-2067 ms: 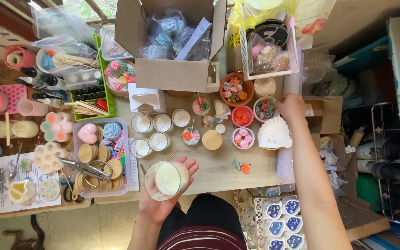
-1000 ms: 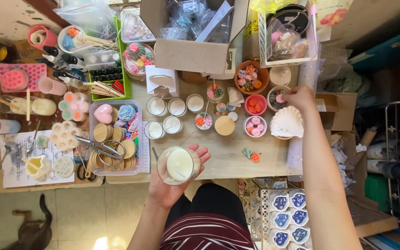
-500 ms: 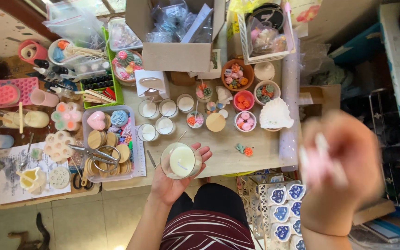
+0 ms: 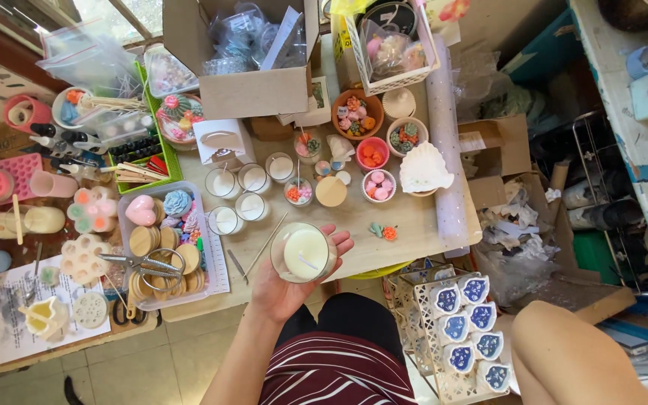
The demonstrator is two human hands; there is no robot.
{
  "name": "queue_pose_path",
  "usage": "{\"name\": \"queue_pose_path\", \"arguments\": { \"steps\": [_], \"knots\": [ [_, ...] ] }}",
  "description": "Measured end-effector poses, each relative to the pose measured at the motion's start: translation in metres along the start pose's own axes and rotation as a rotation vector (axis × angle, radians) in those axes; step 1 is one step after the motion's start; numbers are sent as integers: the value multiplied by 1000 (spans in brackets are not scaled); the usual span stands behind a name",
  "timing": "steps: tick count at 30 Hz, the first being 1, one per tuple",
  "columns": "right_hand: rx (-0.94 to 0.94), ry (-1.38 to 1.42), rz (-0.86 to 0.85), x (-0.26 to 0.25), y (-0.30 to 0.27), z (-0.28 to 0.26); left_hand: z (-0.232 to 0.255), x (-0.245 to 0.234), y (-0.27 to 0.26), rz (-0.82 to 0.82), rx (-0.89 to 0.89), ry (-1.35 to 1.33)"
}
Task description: Decorating a hand-poured candle in a glass jar with small wax ornaments and cleaning the container.
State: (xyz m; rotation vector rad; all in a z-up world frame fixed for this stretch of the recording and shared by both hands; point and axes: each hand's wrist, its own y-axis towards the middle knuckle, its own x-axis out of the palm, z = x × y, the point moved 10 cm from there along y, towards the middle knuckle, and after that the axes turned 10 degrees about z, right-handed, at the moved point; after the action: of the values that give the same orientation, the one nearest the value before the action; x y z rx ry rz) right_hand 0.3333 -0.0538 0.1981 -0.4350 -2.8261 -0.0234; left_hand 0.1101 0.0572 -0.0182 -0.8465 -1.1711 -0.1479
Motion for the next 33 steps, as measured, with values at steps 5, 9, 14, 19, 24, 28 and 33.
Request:
{"name": "queue_pose_path", "arguments": {
  "steps": [5,9,14,19,24,28,33],
  "knots": [
    [62,-50,-4,-8,27,22,0,4,2,-31,4,31],
    [127,-89,-15,-14,47,57,5,3,0,-46,40,71],
    [370,-210,149,-73,147,273,9,-7,-5,-19,34,6],
    [710,-269,544,-194,76,540,11,-11,-11,-63,46,-10],
    [650,-349,624,-184,65,544,11,-20,-13,-1,62,20],
    [615,-261,633,-194,58,554,7,-22,-15,-19,27,-41],
    [526,-419,676,-217,38,538,5,-27,-18,-26,35,-23]
  ]
}}
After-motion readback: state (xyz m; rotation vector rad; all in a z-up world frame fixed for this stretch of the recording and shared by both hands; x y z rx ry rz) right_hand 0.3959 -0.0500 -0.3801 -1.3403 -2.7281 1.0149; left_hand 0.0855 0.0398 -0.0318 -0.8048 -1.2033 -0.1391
